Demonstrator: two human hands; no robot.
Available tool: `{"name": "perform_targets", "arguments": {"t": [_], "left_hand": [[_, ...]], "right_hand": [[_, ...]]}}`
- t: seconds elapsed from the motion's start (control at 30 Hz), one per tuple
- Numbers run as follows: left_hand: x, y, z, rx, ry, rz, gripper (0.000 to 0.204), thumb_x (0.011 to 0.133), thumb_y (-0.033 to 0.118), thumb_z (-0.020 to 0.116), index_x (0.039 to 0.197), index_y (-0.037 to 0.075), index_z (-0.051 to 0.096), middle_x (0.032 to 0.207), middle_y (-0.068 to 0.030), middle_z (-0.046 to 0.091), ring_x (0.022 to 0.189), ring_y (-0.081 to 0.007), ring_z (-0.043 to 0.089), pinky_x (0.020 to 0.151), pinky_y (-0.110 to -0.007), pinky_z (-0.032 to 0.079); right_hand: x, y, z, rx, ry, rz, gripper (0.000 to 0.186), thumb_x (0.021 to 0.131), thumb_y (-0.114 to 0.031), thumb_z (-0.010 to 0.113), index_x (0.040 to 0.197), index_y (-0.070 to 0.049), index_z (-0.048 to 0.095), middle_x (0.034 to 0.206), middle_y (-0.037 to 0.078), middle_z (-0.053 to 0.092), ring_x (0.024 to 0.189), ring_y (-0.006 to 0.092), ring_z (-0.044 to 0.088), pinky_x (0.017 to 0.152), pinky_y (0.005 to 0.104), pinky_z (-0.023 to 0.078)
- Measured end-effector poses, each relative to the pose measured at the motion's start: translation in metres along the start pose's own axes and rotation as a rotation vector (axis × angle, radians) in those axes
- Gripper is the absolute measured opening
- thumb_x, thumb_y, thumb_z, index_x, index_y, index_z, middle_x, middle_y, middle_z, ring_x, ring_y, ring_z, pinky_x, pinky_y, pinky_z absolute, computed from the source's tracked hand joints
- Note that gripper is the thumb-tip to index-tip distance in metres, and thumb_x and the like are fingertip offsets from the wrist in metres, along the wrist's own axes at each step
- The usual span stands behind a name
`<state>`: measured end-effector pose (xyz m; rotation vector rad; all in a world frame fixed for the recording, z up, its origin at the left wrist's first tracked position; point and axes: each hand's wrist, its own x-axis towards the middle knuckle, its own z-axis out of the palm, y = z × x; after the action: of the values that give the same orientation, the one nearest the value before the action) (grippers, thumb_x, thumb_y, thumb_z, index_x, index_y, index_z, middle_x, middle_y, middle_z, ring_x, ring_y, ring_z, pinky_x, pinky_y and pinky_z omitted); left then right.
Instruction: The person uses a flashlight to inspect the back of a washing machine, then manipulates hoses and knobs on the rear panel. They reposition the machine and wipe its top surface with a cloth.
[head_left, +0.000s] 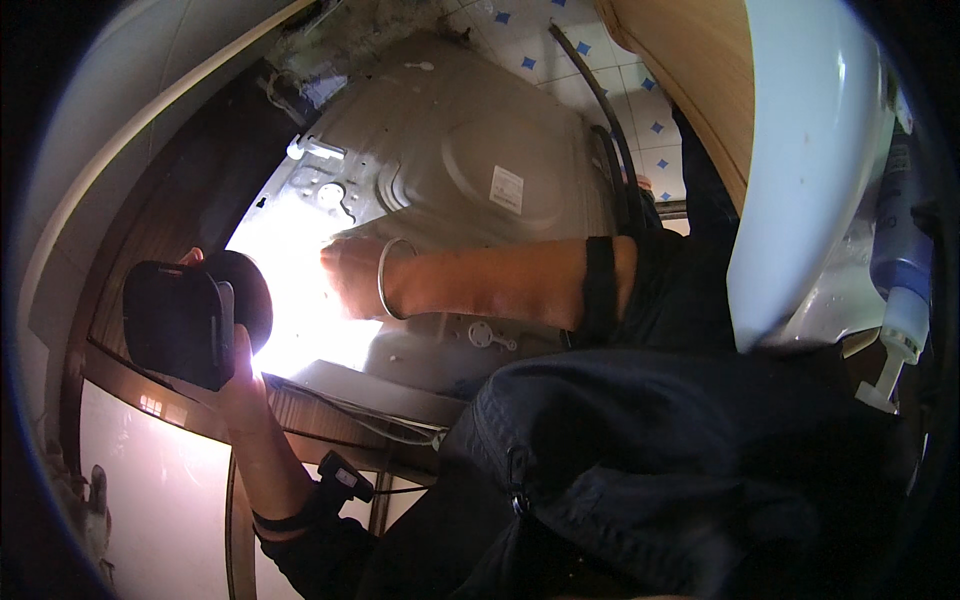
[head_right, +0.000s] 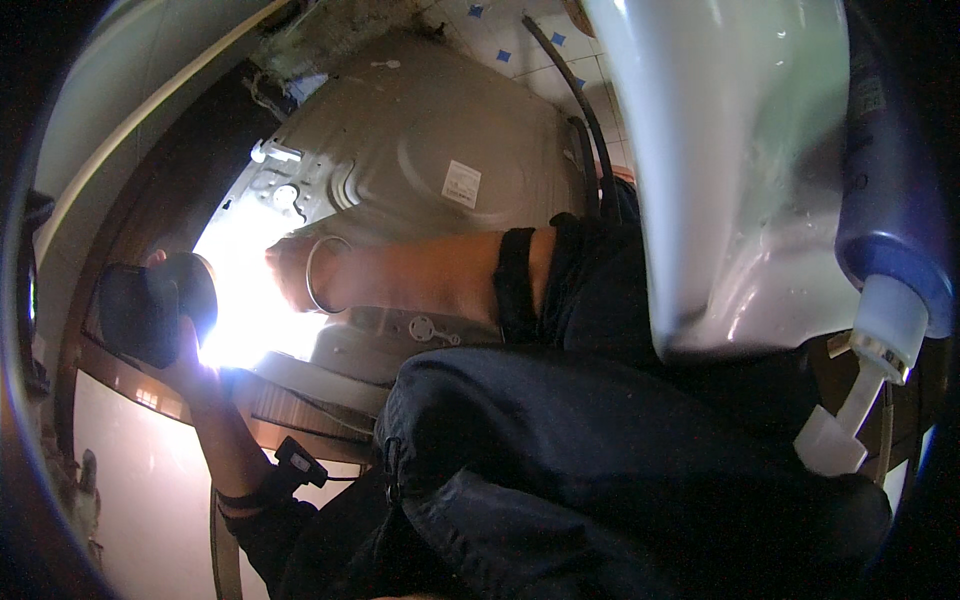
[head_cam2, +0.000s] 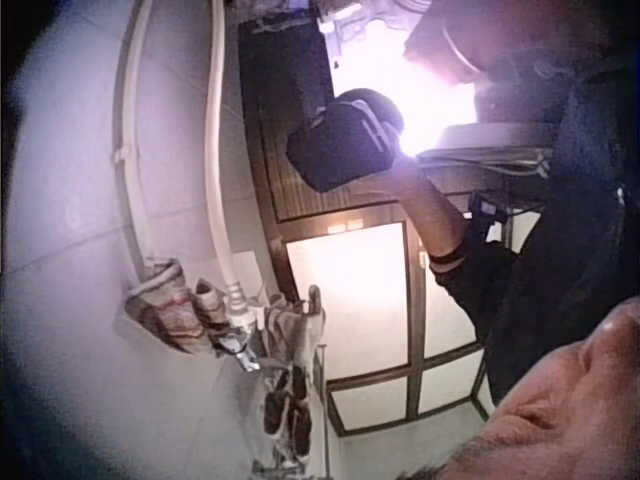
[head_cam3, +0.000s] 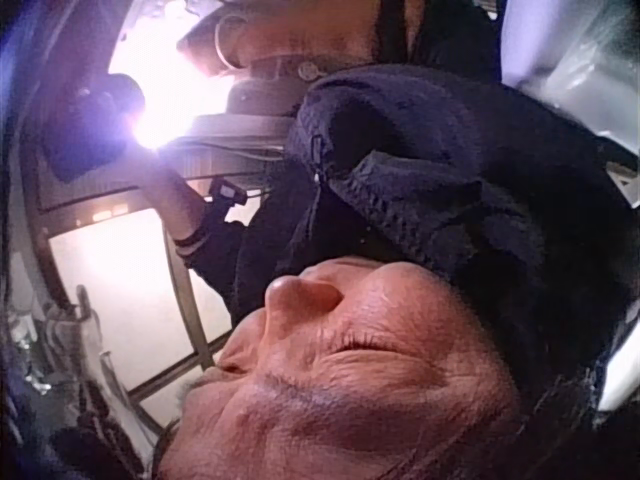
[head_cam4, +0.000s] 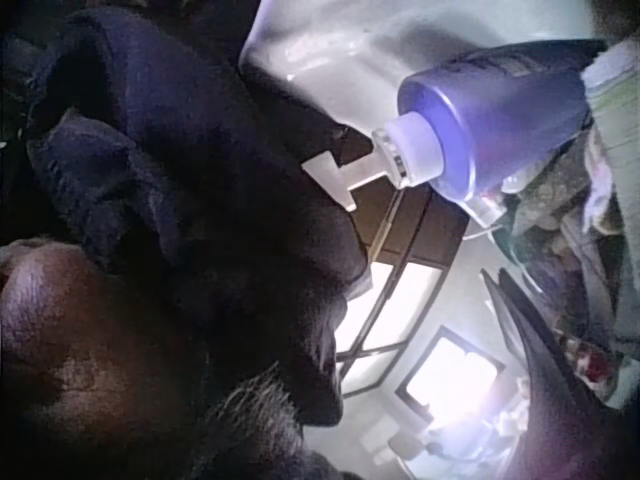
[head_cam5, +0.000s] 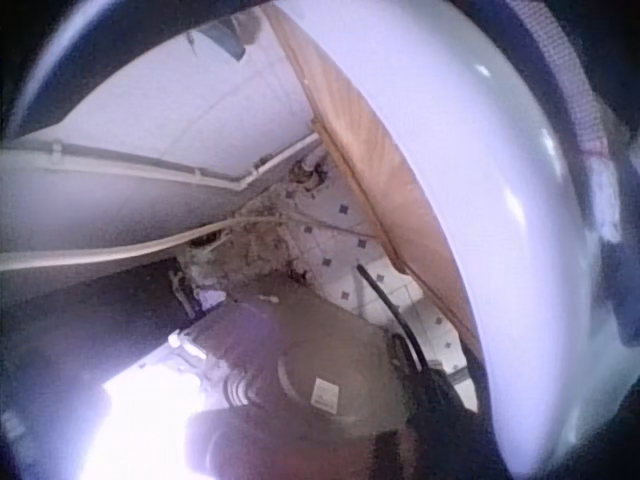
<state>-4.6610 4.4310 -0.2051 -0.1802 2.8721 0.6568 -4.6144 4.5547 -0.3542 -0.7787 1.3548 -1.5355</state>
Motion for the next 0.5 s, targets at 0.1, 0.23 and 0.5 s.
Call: {"name": "perform_targets", "arguments": {"t": [0.1,0.23,0.5], "left_hand": [[0.001,-0.001,0.0,0.01,-0.006,0.025,0.067,0.079,0.037,0.061,0.13,0.003,0.036,0.116,-0.0152,0.057,0.109,-0.0247,0.056,0.096,-0.04,0.043],[-0.003,-0.003,0.001,-0.08,0.007,0.014,0.072,0.073,0.028,0.068,0.131,0.003,0.034,0.121,-0.0145,0.054,0.113,-0.0244,0.053,0.098,-0.041,0.041],[-0.004,-0.002,-0.004,-0.204,0.009,0.01,0.071,0.071,0.024,0.069,0.13,0.005,0.035,0.123,-0.0133,0.053,0.114,-0.0258,0.052,0.099,-0.041,0.041]], "right_hand": [[0.001,0.007,0.012,-0.362,-0.123,-0.209,0.015,0.071,-0.013,0.058,0.069,0.002,0.062,0.066,0.022,0.06,0.063,0.0362,0.06,0.061,0.0425,0.049],[0.004,0.017,0.025,0.019,0.138,-0.122,0.015,0.071,-0.015,0.06,0.07,0.0,0.063,0.066,0.02,0.06,0.064,0.0353,0.06,0.062,0.0423,0.049],[-0.004,0.008,-0.001,-0.041,0.106,-0.181,0.013,0.068,-0.015,0.063,0.068,-0.002,0.064,0.07,0.02,0.063,0.067,0.0347,0.062,0.064,0.0412,0.05]]}}
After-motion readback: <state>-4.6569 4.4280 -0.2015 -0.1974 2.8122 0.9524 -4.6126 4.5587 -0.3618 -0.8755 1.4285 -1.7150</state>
